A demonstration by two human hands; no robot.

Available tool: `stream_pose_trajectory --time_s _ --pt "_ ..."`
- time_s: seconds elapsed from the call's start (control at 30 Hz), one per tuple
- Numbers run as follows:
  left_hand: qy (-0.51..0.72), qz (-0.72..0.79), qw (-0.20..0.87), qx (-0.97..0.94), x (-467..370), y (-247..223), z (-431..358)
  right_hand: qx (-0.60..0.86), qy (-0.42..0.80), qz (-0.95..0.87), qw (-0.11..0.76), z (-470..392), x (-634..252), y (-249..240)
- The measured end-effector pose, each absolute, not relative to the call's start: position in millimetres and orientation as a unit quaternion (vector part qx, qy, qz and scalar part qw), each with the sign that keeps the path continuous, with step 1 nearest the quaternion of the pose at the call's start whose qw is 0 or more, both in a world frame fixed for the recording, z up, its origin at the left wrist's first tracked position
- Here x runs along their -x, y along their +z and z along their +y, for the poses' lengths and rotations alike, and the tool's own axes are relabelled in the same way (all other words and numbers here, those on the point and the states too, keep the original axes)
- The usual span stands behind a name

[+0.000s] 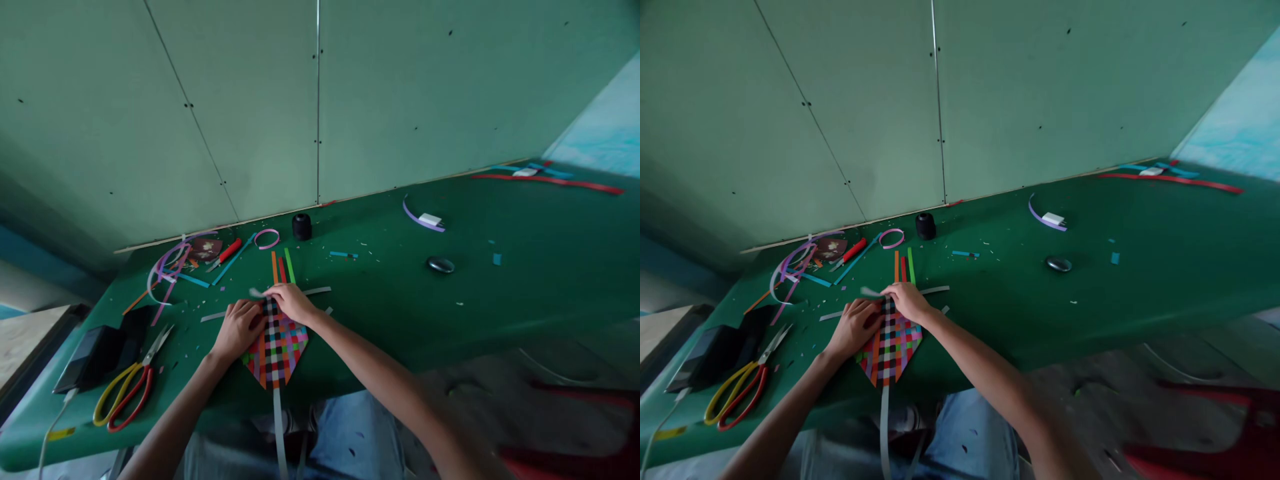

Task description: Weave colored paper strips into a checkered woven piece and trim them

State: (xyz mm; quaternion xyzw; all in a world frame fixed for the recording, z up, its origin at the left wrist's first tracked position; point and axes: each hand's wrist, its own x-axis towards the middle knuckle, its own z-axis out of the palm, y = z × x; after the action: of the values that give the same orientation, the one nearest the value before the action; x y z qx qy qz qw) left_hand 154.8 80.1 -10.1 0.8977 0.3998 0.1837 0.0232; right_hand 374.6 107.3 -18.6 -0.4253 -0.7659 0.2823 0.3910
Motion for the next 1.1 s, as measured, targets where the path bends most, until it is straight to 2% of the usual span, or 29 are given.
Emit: stream_pose_trajectory --time_s 0.33,0.83,1.1 --pt "0.197 0.396 0.027 -0.897 -156 -7 77 0.364 0.195 -0.838 0.356 83 -382 -31" --pt "0.206 0.393 0.026 -0.896 -157 -6 76 0.426 0.196 -0.801 0.372 80 -371 -32" --pt "0.208 0.389 0.018 -0.897 -156 -9 77 0.430 0.131 -0.831 0.327 78 -369 -29"
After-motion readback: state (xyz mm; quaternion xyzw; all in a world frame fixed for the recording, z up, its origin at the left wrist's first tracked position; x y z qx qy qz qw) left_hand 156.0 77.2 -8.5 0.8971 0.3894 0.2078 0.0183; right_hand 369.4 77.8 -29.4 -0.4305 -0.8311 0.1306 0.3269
